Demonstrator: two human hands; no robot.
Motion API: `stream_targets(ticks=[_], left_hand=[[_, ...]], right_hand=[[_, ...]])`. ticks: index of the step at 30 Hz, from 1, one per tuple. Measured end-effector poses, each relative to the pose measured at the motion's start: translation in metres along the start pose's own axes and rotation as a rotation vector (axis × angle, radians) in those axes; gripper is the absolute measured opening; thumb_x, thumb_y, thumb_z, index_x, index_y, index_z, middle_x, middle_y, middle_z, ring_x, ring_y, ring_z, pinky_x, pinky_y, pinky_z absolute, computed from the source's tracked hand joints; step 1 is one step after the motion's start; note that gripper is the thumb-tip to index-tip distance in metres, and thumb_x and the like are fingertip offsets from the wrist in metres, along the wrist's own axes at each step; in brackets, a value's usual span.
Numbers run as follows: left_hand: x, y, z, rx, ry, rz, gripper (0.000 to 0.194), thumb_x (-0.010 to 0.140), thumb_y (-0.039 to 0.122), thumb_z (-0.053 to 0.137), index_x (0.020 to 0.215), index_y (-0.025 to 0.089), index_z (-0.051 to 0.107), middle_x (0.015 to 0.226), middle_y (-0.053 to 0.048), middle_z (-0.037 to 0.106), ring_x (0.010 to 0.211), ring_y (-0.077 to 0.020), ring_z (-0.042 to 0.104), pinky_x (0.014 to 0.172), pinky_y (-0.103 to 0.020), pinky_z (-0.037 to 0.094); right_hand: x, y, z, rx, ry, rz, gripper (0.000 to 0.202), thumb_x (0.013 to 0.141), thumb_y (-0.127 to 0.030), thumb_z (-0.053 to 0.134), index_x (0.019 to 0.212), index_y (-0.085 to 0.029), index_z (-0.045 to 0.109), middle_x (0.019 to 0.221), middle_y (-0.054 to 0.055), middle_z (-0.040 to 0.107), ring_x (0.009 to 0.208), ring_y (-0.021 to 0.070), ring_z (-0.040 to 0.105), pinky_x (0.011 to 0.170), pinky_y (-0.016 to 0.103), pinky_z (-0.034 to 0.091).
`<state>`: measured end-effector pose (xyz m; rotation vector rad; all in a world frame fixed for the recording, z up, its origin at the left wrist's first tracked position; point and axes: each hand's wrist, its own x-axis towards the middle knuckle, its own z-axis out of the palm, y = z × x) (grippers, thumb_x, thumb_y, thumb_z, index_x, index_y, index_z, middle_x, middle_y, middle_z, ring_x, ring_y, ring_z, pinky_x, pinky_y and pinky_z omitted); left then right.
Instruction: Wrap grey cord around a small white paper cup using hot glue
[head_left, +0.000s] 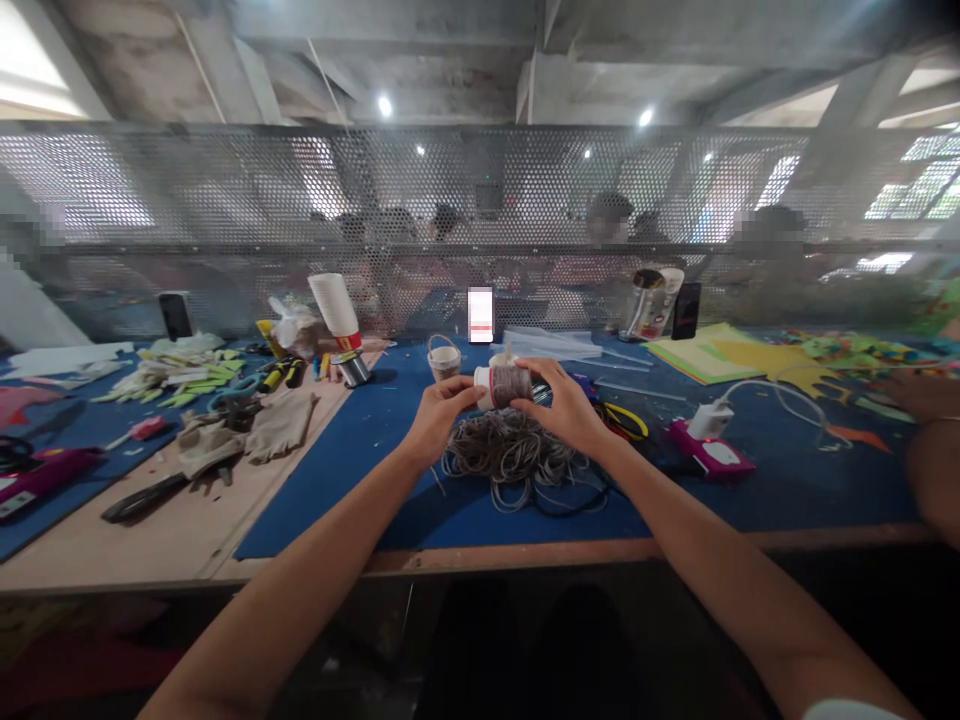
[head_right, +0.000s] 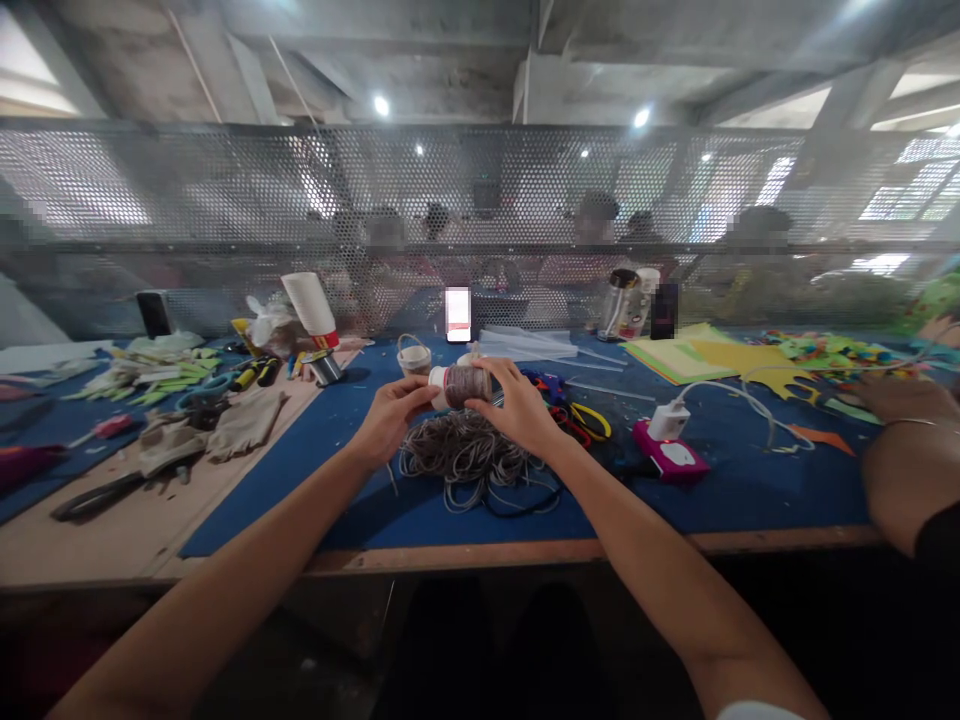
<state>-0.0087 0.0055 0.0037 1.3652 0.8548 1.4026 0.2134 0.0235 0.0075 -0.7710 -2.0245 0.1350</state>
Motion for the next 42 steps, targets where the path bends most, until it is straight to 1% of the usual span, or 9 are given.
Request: stream_targets(ticks=[4, 8, 11, 15, 22, 30, 34, 38, 42], left_hand=[[0.001, -0.004, 0.0, 0.011, 0.022, 0.019, 0.026, 0.073, 0.035, 0.08, 0.089, 0.015, 0.076, 0.083, -0.004, 0.073, 0.074, -0.0137, 0.063, 0.076, -0.028, 0.051], [-0.002, -0.001, 0.004, 0.069, 0.036, 0.046, 0.026, 0.071, 0.036, 0.081, 0.087, 0.015, 0.077, 0.079, -0.003, 0.073, 0.07, -0.0133, 0.061, 0.071, -0.027, 0.049], [-0.004, 0.001, 0.008, 0.144, 0.039, 0.053, 0.028, 0.071, 0.038, 0.081, 0.086, 0.015, 0.077, 0.076, -0.003, 0.072, 0.069, -0.0142, 0.061, 0.069, -0.027, 0.047], [-0.006, 0.001, 0.01, 0.223, 0.038, 0.077, 0.028, 0.072, 0.039, 0.079, 0.086, 0.015, 0.076, 0.075, -0.003, 0.072, 0.067, -0.0145, 0.059, 0.065, -0.027, 0.044], [-0.007, -0.002, 0.011, 0.323, 0.012, 0.165, 0.021, 0.077, 0.035, 0.074, 0.084, 0.014, 0.075, 0.075, -0.002, 0.07, 0.066, -0.0139, 0.058, 0.062, -0.025, 0.042], [-0.009, 0.001, 0.011, 0.471, 0.103, 0.286, 0.02, 0.08, 0.034, 0.071, 0.087, 0.015, 0.075, 0.082, -0.004, 0.073, 0.075, -0.0171, 0.063, 0.072, -0.027, 0.048], [-0.01, 0.003, 0.012, 0.484, 0.115, 0.324, 0.017, 0.08, 0.032, 0.071, 0.085, 0.015, 0.075, 0.082, -0.004, 0.073, 0.076, -0.0168, 0.063, 0.074, -0.027, 0.049], [-0.011, 0.002, 0.013, 0.469, 0.098, 0.362, 0.016, 0.082, 0.031, 0.07, 0.086, 0.016, 0.075, 0.084, -0.005, 0.073, 0.078, -0.0169, 0.064, 0.076, -0.028, 0.05], [-0.011, 0.001, 0.015, 0.473, 0.084, 0.389, 0.015, 0.082, 0.029, 0.07, 0.086, 0.016, 0.074, 0.084, -0.005, 0.073, 0.079, -0.017, 0.064, 0.076, -0.028, 0.05]], right_hand=[[-0.001, -0.005, -0.002, -0.113, 0.057, -0.087, 0.047, 0.088, -0.034, 0.069, 0.131, -0.034, 0.053, 0.14, 0.007, 0.055, 0.131, 0.0271, 0.05, 0.106, 0.05, 0.043], [-0.002, -0.01, -0.003, -0.205, 0.083, -0.129, 0.017, 0.091, -0.033, 0.066, 0.108, -0.031, 0.065, 0.133, 0.005, 0.059, 0.125, 0.0271, 0.053, 0.103, 0.05, 0.043], [-0.003, -0.013, -0.003, -0.231, 0.084, -0.135, 0.006, 0.092, -0.029, 0.063, 0.097, -0.029, 0.067, 0.126, 0.004, 0.063, 0.119, 0.026, 0.056, 0.099, 0.048, 0.043], [-0.002, -0.015, -0.004, -0.208, 0.098, -0.137, 0.005, 0.093, -0.029, 0.062, 0.096, -0.029, 0.066, 0.112, 0.003, 0.068, 0.109, 0.0236, 0.06, 0.096, 0.044, 0.043], [-0.002, -0.014, -0.002, -0.186, 0.112, -0.142, 0.006, 0.096, -0.032, 0.058, 0.096, -0.029, 0.064, 0.092, 0.0, 0.072, 0.095, 0.0204, 0.065, 0.107, 0.045, 0.037], [-0.002, -0.018, -0.001, -0.115, 0.068, -0.176, 0.007, 0.096, -0.029, 0.058, 0.095, -0.029, 0.065, 0.09, -0.001, 0.072, 0.09, 0.0188, 0.066, 0.105, 0.043, 0.041], [-0.003, -0.019, -0.003, -0.091, 0.134, -0.072, 0.009, 0.096, -0.032, 0.058, 0.096, -0.027, 0.066, 0.094, 0.003, 0.07, 0.097, 0.0213, 0.064, 0.099, 0.043, 0.046], [0.0, -0.016, -0.005, 0.059, 0.231, 0.081, 0.026, 0.091, -0.037, 0.063, 0.115, -0.027, 0.063, 0.118, 0.009, 0.063, 0.115, 0.0249, 0.058, 0.102, 0.045, 0.046], [0.003, -0.009, -0.004, 0.431, 0.067, 0.281, 0.047, 0.089, -0.044, 0.064, 0.132, -0.029, 0.054, 0.137, 0.009, 0.056, 0.125, 0.0265, 0.056, 0.104, 0.047, 0.047]])
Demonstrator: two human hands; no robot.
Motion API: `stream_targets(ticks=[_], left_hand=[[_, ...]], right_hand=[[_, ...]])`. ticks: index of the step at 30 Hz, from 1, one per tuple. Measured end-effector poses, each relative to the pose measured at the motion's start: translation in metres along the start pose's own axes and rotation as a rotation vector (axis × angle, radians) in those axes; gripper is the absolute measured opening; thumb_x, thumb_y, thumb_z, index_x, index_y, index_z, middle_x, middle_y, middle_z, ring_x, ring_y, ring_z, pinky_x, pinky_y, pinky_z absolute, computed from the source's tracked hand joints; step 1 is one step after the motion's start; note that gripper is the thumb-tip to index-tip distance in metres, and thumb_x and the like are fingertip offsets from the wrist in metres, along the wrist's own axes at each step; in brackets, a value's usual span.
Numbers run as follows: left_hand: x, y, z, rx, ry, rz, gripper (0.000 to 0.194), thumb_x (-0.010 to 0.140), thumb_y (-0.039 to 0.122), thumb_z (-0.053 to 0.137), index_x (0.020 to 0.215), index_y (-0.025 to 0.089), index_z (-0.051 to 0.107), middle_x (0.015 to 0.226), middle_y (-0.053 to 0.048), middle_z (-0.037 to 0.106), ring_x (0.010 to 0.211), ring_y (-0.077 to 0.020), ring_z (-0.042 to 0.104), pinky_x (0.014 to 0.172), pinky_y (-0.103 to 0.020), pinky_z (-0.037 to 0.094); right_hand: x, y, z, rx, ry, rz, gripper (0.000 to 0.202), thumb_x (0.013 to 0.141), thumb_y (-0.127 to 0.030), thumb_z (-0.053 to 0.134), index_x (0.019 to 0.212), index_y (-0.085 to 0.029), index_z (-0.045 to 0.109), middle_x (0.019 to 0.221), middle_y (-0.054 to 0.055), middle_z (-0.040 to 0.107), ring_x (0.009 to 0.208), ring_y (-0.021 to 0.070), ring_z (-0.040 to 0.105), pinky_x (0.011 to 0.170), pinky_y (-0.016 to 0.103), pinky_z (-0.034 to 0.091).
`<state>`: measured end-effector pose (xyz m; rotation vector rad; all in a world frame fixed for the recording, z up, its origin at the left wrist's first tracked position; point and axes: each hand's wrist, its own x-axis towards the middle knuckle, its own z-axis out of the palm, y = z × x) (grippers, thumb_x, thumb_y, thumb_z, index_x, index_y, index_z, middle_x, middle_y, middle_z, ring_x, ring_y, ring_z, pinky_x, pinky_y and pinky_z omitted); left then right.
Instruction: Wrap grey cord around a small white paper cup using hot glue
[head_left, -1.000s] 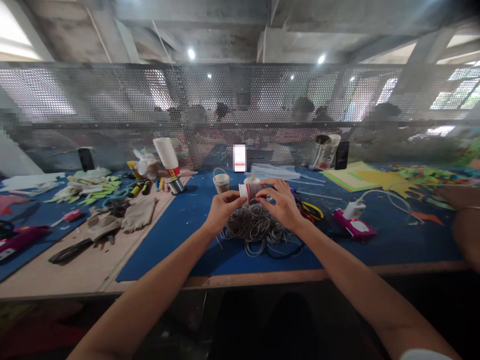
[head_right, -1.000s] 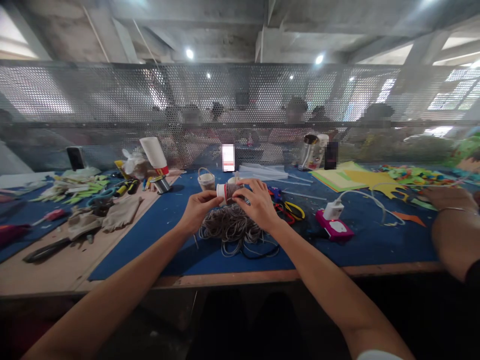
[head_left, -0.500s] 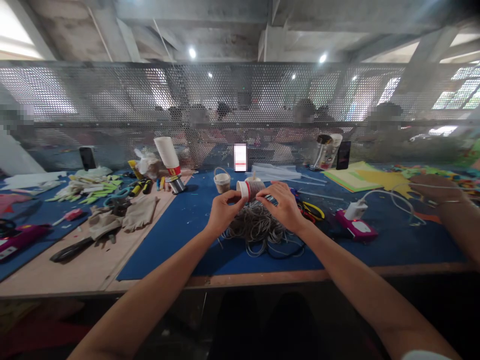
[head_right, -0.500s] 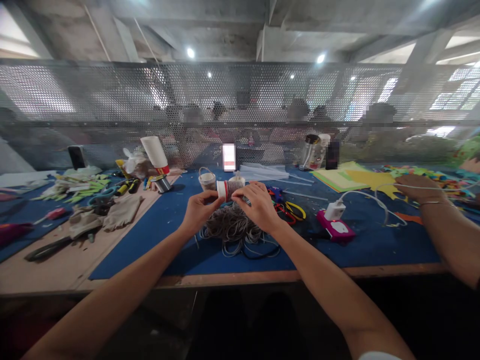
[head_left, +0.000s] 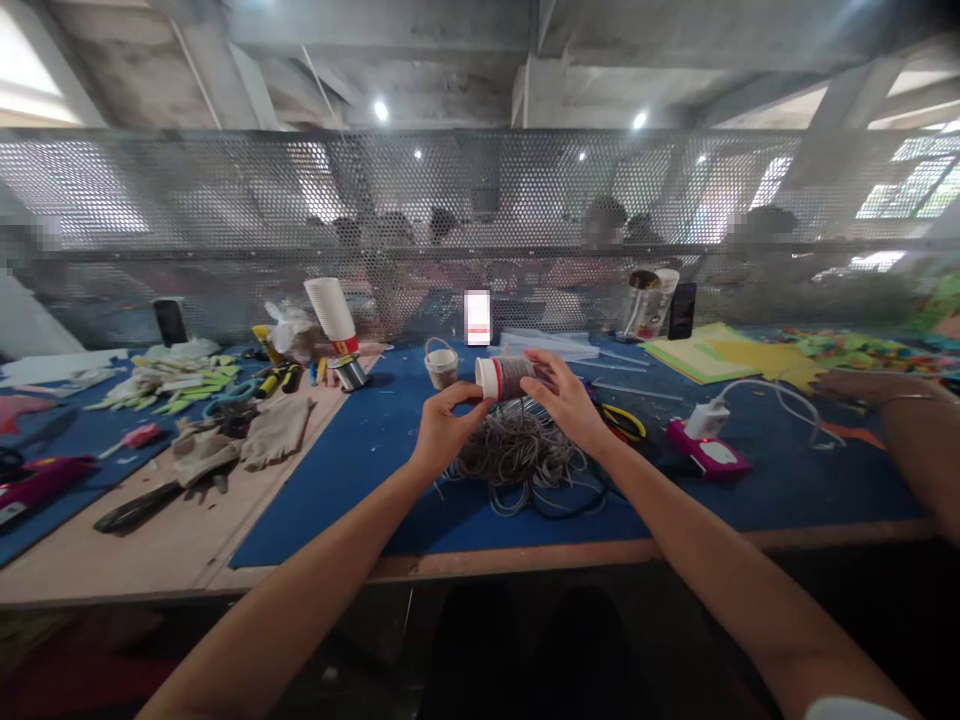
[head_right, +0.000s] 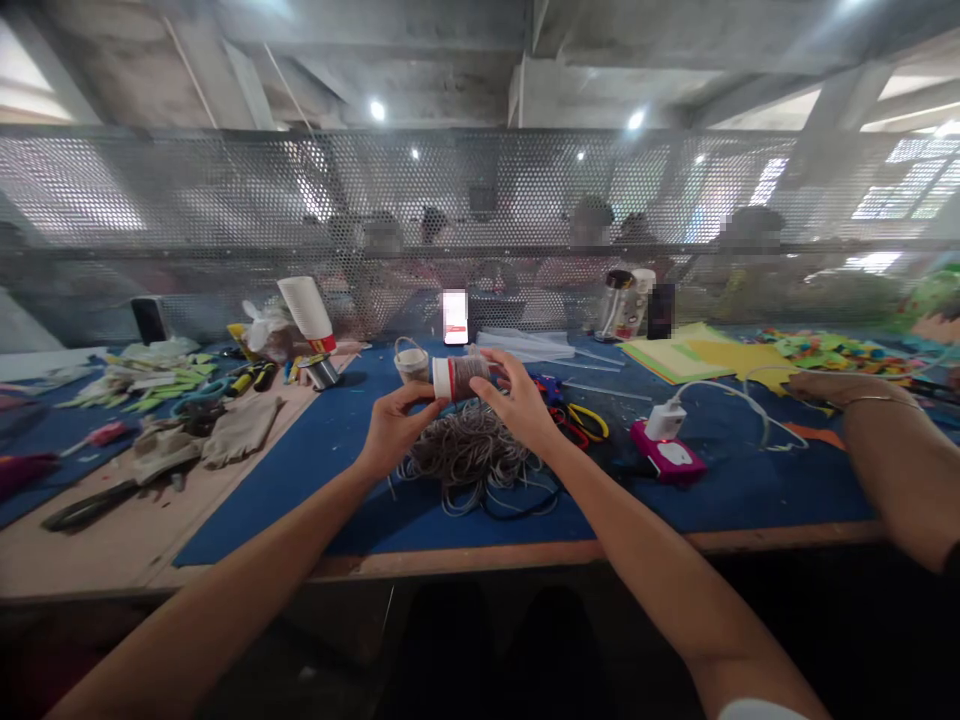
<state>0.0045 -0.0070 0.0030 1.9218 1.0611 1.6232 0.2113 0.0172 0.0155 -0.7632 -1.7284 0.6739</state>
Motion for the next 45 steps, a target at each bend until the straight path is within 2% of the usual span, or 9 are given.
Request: stream_targets(ticks=[3, 9, 12, 16, 19, 27, 33, 39, 45], left_hand=[[0.0, 0.0, 0.0, 0.034, -0.007, 0.046, 0.014, 0.083, 0.029, 0.07, 0.085, 0.016, 0.074, 0.083, -0.005, 0.073, 0.078, -0.0171, 0.064, 0.076, -0.028, 0.05], [-0.001, -0.002, 0.0, 0.09, -0.06, 0.176, 0.013, 0.086, 0.029, 0.067, 0.085, 0.017, 0.073, 0.087, -0.006, 0.073, 0.083, -0.0183, 0.066, 0.08, -0.029, 0.05], [-0.002, -0.001, 0.0, 0.093, -0.063, 0.16, 0.013, 0.086, 0.029, 0.068, 0.087, 0.017, 0.074, 0.088, -0.006, 0.074, 0.083, -0.0183, 0.066, 0.08, -0.029, 0.05], [-0.003, 0.004, -0.002, 0.039, -0.081, 0.061, 0.019, 0.087, 0.031, 0.066, 0.094, 0.015, 0.074, 0.091, -0.006, 0.075, 0.084, -0.0187, 0.066, 0.08, -0.028, 0.051], [-0.003, 0.005, -0.002, 0.023, -0.071, 0.007, 0.02, 0.087, 0.033, 0.065, 0.092, 0.015, 0.074, 0.089, -0.006, 0.075, 0.082, -0.0188, 0.066, 0.077, -0.028, 0.051], [-0.003, 0.0, 0.0, 0.158, -0.11, 0.192, 0.014, 0.089, 0.027, 0.063, 0.087, 0.017, 0.073, 0.086, -0.006, 0.072, 0.081, -0.018, 0.066, 0.078, -0.029, 0.05], [-0.003, -0.003, 0.0, 0.2, -0.12, 0.23, 0.013, 0.09, 0.025, 0.061, 0.087, 0.018, 0.071, 0.085, -0.006, 0.071, 0.081, -0.0184, 0.065, 0.077, -0.029, 0.049], [-0.003, -0.005, 0.001, 0.234, -0.132, 0.246, 0.012, 0.09, 0.023, 0.061, 0.088, 0.018, 0.072, 0.085, -0.006, 0.07, 0.079, -0.0177, 0.065, 0.074, -0.029, 0.049], [-0.004, -0.003, 0.002, 0.236, -0.137, 0.248, 0.014, 0.091, 0.024, 0.059, 0.088, 0.018, 0.072, 0.087, -0.007, 0.071, 0.082, -0.018, 0.066, 0.076, -0.028, 0.049]], right_hand=[[0.002, 0.003, -0.001, 0.159, -0.085, 0.099, 0.052, 0.086, -0.046, 0.066, 0.133, -0.029, 0.054, 0.14, 0.008, 0.056, 0.125, 0.0277, 0.057, 0.104, 0.047, 0.048], [0.003, 0.006, 0.0, 0.201, -0.084, 0.153, 0.052, 0.083, -0.042, 0.067, 0.132, -0.027, 0.054, 0.134, 0.008, 0.06, 0.116, 0.0277, 0.061, 0.102, 0.048, 0.048], [0.003, 0.006, 0.001, 0.17, -0.063, 0.13, 0.052, 0.081, -0.038, 0.069, 0.129, -0.024, 0.054, 0.132, 0.01, 0.06, 0.112, 0.0267, 0.062, 0.099, 0.045, 0.05], [0.002, 0.001, 0.003, 0.14, -0.044, 0.104, 0.051, 0.079, -0.035, 0.069, 0.126, -0.023, 0.054, 0.133, 0.011, 0.059, 0.114, 0.0271, 0.061, 0.094, 0.043, 0.053], [0.001, -0.001, 0.004, 0.123, -0.046, 0.084, 0.05, 0.078, -0.034, 0.069, 0.125, -0.024, 0.054, 0.134, 0.011, 0.057, 0.117, 0.0272, 0.059, 0.095, 0.044, 0.052], [0.0, 0.002, 0.005, 0.087, -0.07, 0.135, 0.052, 0.078, -0.04, 0.071, 0.125, -0.025, 0.053, 0.135, 0.009, 0.056, 0.121, 0.0279, 0.056, 0.094, 0.044, 0.052], [0.001, 0.007, 0.007, 0.072, -0.051, 0.147, 0.05, 0.076, -0.039, 0.072, 0.12, -0.024, 0.054, 0.123, 0.007, 0.06, 0.114, 0.0259, 0.058, 0.1, 0.045, 0.047], [0.0, 0.012, 0.008, 0.095, -0.029, 0.168, 0.05, 0.074, -0.037, 0.072, 0.118, -0.023, 0.055, 0.118, 0.007, 0.06, 0.109, 0.0251, 0.058, 0.1, 0.045, 0.047], [0.001, 0.016, 0.007, 0.178, -0.04, 0.163, 0.044, 0.08, -0.041, 0.068, 0.12, -0.025, 0.056, 0.12, 0.006, 0.063, 0.11, 0.024, 0.059, 0.102, 0.044, 0.046]])
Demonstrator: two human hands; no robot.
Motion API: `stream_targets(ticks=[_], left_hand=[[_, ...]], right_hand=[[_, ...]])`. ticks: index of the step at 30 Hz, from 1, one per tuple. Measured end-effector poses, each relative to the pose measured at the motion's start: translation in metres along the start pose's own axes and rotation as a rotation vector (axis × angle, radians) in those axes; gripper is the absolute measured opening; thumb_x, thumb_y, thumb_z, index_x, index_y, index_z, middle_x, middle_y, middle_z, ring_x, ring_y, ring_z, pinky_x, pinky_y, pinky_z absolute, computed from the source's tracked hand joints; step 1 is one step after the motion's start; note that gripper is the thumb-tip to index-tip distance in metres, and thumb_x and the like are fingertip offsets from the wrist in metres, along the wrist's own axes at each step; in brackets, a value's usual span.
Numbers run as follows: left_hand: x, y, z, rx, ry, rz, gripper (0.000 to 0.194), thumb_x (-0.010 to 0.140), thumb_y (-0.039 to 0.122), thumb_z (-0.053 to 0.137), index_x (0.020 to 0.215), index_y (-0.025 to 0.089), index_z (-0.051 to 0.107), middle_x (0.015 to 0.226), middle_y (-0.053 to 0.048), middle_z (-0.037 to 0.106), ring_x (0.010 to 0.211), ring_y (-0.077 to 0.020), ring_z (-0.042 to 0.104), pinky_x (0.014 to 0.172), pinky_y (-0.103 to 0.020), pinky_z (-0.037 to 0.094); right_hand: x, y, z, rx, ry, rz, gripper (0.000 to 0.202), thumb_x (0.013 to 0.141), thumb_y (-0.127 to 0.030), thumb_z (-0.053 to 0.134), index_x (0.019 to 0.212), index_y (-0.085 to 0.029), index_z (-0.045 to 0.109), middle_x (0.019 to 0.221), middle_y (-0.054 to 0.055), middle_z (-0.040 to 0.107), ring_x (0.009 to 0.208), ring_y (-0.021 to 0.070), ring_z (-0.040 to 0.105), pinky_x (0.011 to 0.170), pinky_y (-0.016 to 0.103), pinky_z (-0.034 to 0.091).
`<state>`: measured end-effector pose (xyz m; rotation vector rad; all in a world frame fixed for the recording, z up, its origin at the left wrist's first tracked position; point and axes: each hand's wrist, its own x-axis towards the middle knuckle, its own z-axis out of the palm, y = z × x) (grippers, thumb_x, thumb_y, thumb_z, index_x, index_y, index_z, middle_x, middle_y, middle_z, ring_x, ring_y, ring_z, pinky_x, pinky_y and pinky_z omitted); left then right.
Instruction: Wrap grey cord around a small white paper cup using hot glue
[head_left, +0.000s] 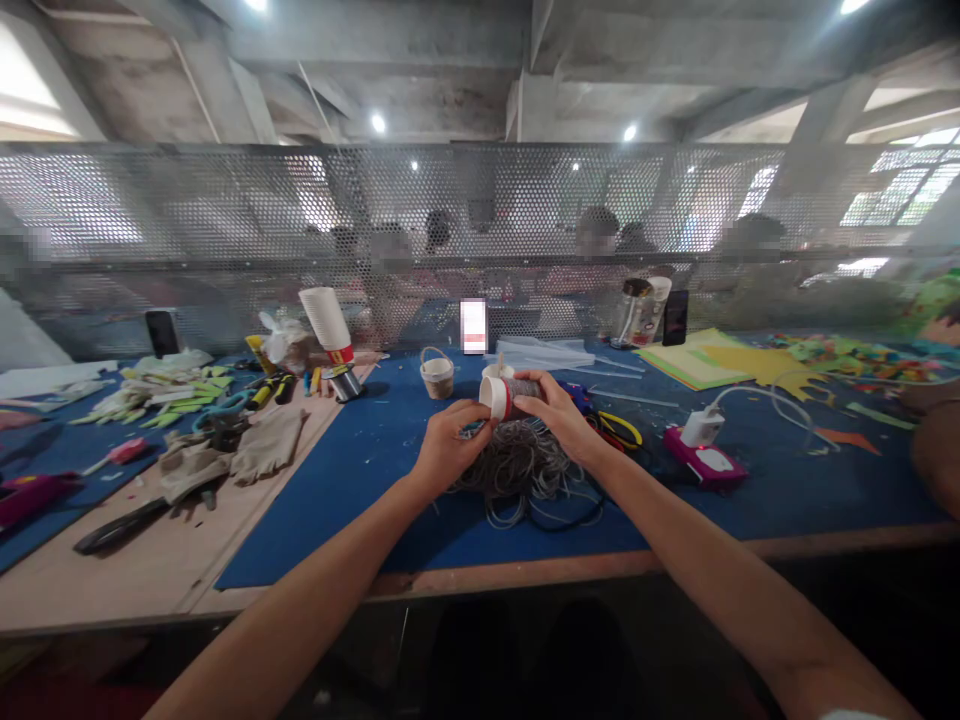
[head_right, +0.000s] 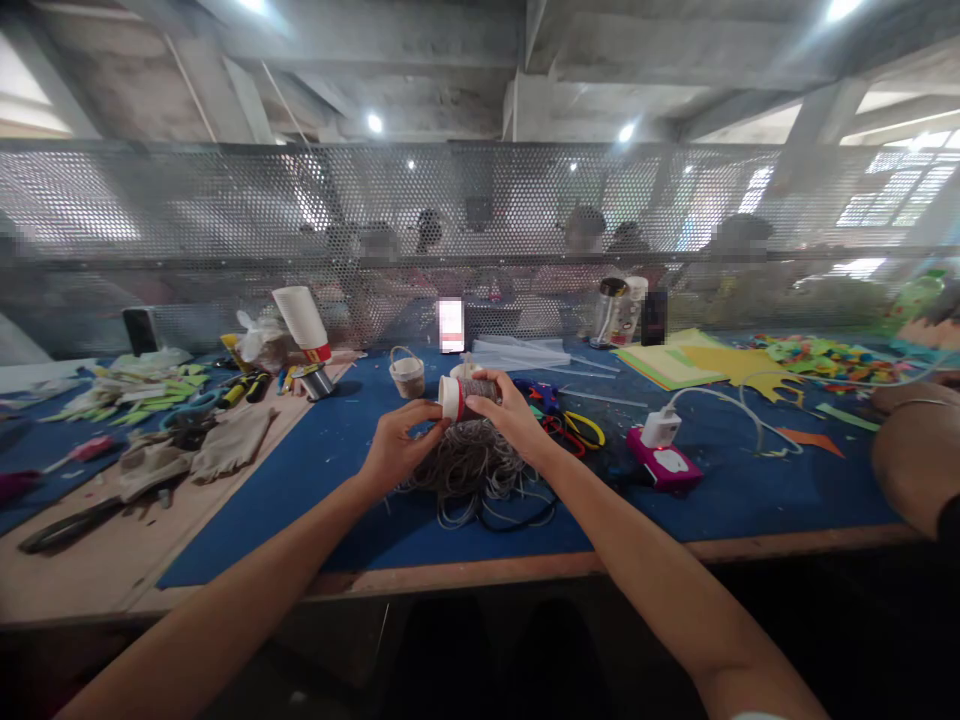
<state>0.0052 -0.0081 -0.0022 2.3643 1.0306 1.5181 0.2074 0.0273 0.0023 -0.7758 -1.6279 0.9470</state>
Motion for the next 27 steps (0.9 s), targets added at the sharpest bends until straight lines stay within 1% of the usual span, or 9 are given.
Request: stream_targets(ticks=[5, 11, 15, 16, 19, 22, 25, 27], left_hand=[[0.0, 0.0, 0.0, 0.02, -0.005, -0.007, 0.016, 0.091, 0.027, 0.058, 0.088, 0.019, 0.072, 0.085, -0.007, 0.071, 0.081, -0.0183, 0.066, 0.076, -0.028, 0.049], [0.0, -0.001, 0.0, 0.03, -0.009, 0.001, 0.014, 0.09, 0.024, 0.059, 0.087, 0.018, 0.072, 0.085, -0.007, 0.071, 0.08, -0.0179, 0.065, 0.076, -0.028, 0.048], [-0.001, 0.003, -0.001, 0.01, -0.028, -0.054, 0.015, 0.089, 0.024, 0.059, 0.089, 0.017, 0.073, 0.087, -0.007, 0.072, 0.081, -0.0184, 0.065, 0.078, -0.028, 0.049], [0.0, 0.004, -0.001, -0.007, -0.034, -0.086, 0.015, 0.088, 0.023, 0.06, 0.092, 0.017, 0.073, 0.088, -0.006, 0.072, 0.081, -0.0186, 0.066, 0.079, -0.028, 0.049], [0.001, 0.009, -0.002, -0.117, -0.047, -0.171, 0.025, 0.086, 0.021, 0.06, 0.107, 0.016, 0.072, 0.095, -0.006, 0.075, 0.084, -0.0183, 0.066, 0.082, -0.029, 0.051], [0.002, 0.01, -0.004, -0.235, -0.04, -0.232, 0.027, 0.084, 0.022, 0.063, 0.108, 0.015, 0.072, 0.1, -0.007, 0.075, 0.088, -0.0195, 0.066, 0.086, -0.03, 0.051], [0.002, 0.009, -0.006, -0.379, -0.05, -0.313, 0.026, 0.087, 0.03, 0.064, 0.106, 0.014, 0.074, 0.1, -0.008, 0.075, 0.09, -0.0211, 0.067, 0.087, -0.032, 0.052], [0.001, 0.007, -0.006, -0.433, -0.043, -0.347, 0.028, 0.088, 0.033, 0.064, 0.107, 0.015, 0.074, 0.099, -0.008, 0.076, 0.09, -0.0215, 0.068, 0.085, -0.032, 0.052]], right_hand=[[0.001, 0.0, 0.0, -0.054, 0.02, 0.016, 0.045, 0.079, -0.04, 0.069, 0.119, -0.024, 0.056, 0.118, 0.006, 0.064, 0.106, 0.0236, 0.061, 0.098, 0.042, 0.049], [0.001, -0.001, 0.0, -0.109, 0.023, -0.013, 0.042, 0.08, -0.04, 0.068, 0.117, -0.023, 0.057, 0.115, 0.006, 0.064, 0.103, 0.0221, 0.061, 0.096, 0.041, 0.049], [0.0, -0.004, 0.0, -0.131, 0.039, -0.025, 0.041, 0.079, -0.039, 0.069, 0.115, -0.022, 0.058, 0.113, 0.006, 0.064, 0.1, 0.022, 0.061, 0.095, 0.041, 0.049], [0.0, -0.006, 0.001, -0.142, 0.049, -0.03, 0.041, 0.079, -0.039, 0.069, 0.115, -0.022, 0.058, 0.112, 0.006, 0.064, 0.099, 0.0221, 0.061, 0.095, 0.042, 0.049], [-0.002, -0.008, 0.002, -0.183, 0.077, -0.06, 0.041, 0.079, -0.04, 0.07, 0.114, -0.022, 0.057, 0.114, 0.007, 0.062, 0.101, 0.0232, 0.06, 0.094, 0.043, 0.049], [-0.004, -0.008, 0.004, -0.216, 0.102, -0.103, 0.042, 0.078, -0.038, 0.071, 0.115, -0.024, 0.056, 0.119, 0.008, 0.061, 0.109, 0.0252, 0.059, 0.096, 0.044, 0.048], [-0.006, -0.008, 0.005, -0.249, 0.105, -0.146, 0.042, 0.079, -0.036, 0.072, 0.116, -0.025, 0.056, 0.122, 0.008, 0.06, 0.114, 0.0262, 0.057, 0.099, 0.045, 0.047], [-0.007, -0.009, 0.007, -0.273, 0.092, -0.165, 0.041, 0.079, -0.035, 0.071, 0.116, -0.025, 0.056, 0.122, 0.008, 0.059, 0.115, 0.0262, 0.057, 0.1, 0.046, 0.046]])
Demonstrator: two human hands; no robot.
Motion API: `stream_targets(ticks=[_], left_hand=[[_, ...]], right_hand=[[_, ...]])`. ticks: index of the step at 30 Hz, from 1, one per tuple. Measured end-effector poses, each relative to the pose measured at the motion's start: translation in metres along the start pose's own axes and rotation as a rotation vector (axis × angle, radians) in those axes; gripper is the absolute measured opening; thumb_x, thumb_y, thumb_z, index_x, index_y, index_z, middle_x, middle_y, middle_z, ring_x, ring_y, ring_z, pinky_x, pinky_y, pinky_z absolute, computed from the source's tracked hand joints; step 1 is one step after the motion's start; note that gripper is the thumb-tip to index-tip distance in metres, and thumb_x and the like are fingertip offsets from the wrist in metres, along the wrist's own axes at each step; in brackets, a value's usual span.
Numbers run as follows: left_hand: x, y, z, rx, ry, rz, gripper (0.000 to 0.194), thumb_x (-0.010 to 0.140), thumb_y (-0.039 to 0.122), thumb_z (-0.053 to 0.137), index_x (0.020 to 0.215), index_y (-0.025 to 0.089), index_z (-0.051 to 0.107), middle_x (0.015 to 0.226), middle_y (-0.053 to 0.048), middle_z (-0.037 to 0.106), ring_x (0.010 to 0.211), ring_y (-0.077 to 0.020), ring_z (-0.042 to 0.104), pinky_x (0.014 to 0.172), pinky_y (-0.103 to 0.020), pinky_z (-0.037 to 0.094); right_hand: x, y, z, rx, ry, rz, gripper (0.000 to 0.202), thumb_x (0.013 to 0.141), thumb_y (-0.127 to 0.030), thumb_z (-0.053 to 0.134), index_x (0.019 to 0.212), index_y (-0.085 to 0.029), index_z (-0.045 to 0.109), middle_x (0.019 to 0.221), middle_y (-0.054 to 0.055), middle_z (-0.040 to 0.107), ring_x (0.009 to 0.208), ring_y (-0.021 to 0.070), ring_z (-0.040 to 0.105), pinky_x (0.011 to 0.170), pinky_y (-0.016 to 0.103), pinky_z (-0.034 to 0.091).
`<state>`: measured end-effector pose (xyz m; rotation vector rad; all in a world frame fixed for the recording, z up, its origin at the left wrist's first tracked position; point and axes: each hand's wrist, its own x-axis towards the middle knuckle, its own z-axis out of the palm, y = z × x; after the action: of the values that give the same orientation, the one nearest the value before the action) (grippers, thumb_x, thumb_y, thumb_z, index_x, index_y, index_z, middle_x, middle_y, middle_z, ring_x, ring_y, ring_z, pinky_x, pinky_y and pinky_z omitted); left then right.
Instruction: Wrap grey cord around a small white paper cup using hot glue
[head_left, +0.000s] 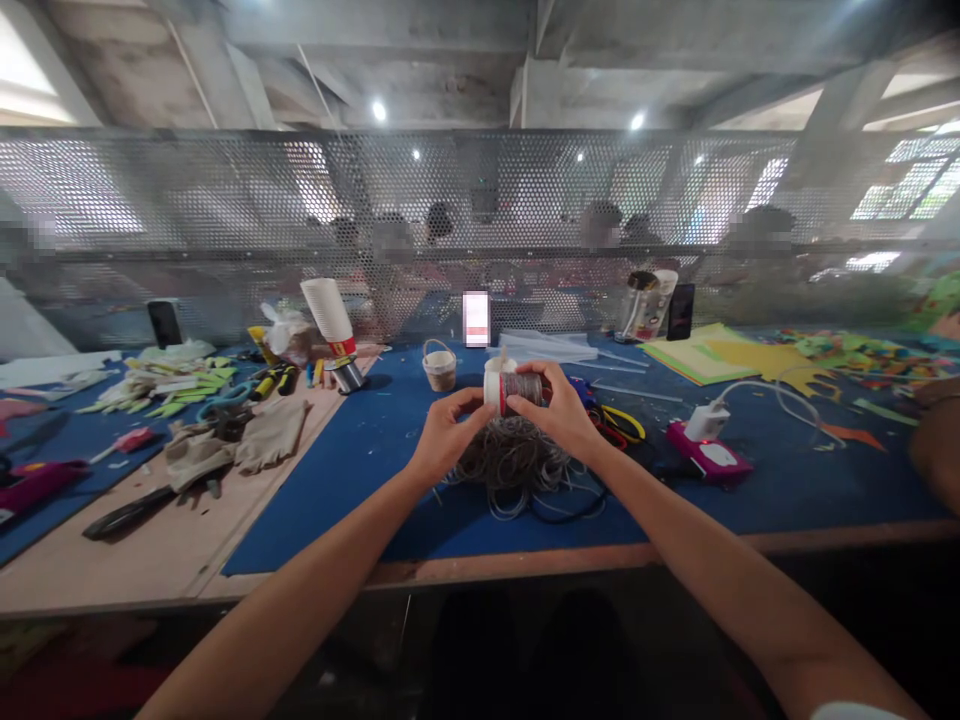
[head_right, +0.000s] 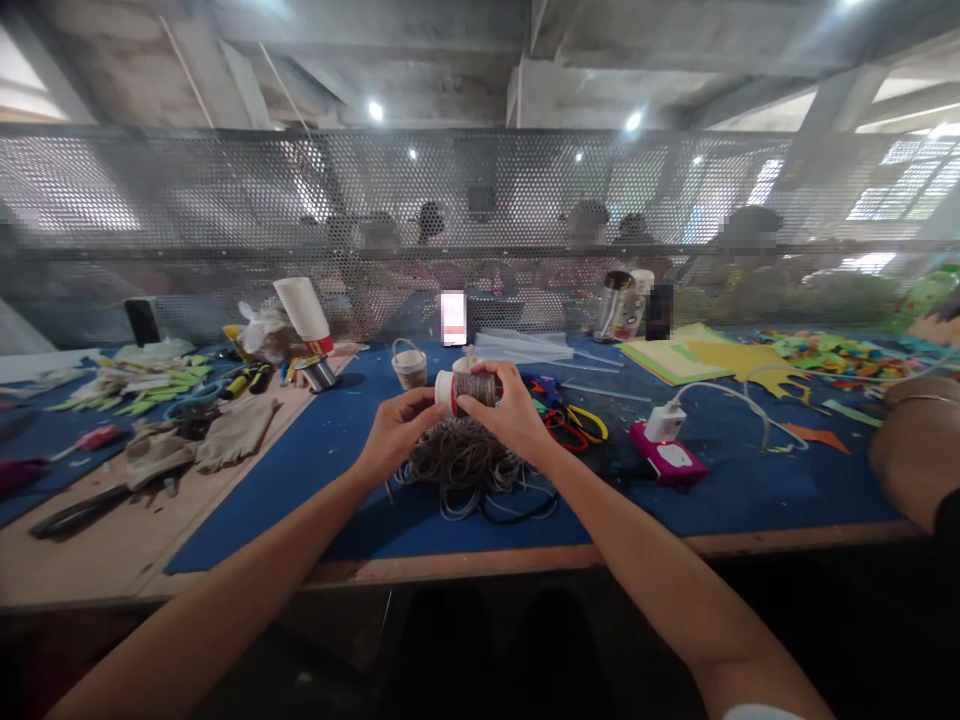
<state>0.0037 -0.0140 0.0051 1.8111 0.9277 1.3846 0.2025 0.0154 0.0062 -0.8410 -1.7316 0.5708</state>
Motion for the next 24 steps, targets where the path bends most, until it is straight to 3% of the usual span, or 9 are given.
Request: stream_targets(ticks=[9, 24], left_hand=[[0.0001, 0.0022, 0.0029, 0.047, 0.069, 0.007, 0.026, 0.084, 0.033, 0.067, 0.098, 0.014, 0.078, 0.092, -0.007, 0.077, 0.087, -0.0224, 0.068, 0.082, -0.032, 0.053], [0.0005, -0.0011, 0.0047, 0.075, 0.075, 0.004, 0.024, 0.084, 0.032, 0.066, 0.096, 0.015, 0.079, 0.092, -0.005, 0.077, 0.085, -0.0213, 0.069, 0.081, -0.03, 0.053]], right_hand=[[-0.0014, -0.0004, 0.0043, 0.021, -0.077, 0.018, 0.041, 0.08, -0.034, 0.069, 0.118, -0.026, 0.054, 0.122, 0.007, 0.06, 0.117, 0.0264, 0.056, 0.101, 0.046, 0.046], [-0.0021, -0.0083, 0.0066, -0.021, -0.058, 0.034, 0.039, 0.077, -0.028, 0.068, 0.113, -0.024, 0.054, 0.116, 0.007, 0.06, 0.115, 0.0258, 0.056, 0.101, 0.046, 0.045]])
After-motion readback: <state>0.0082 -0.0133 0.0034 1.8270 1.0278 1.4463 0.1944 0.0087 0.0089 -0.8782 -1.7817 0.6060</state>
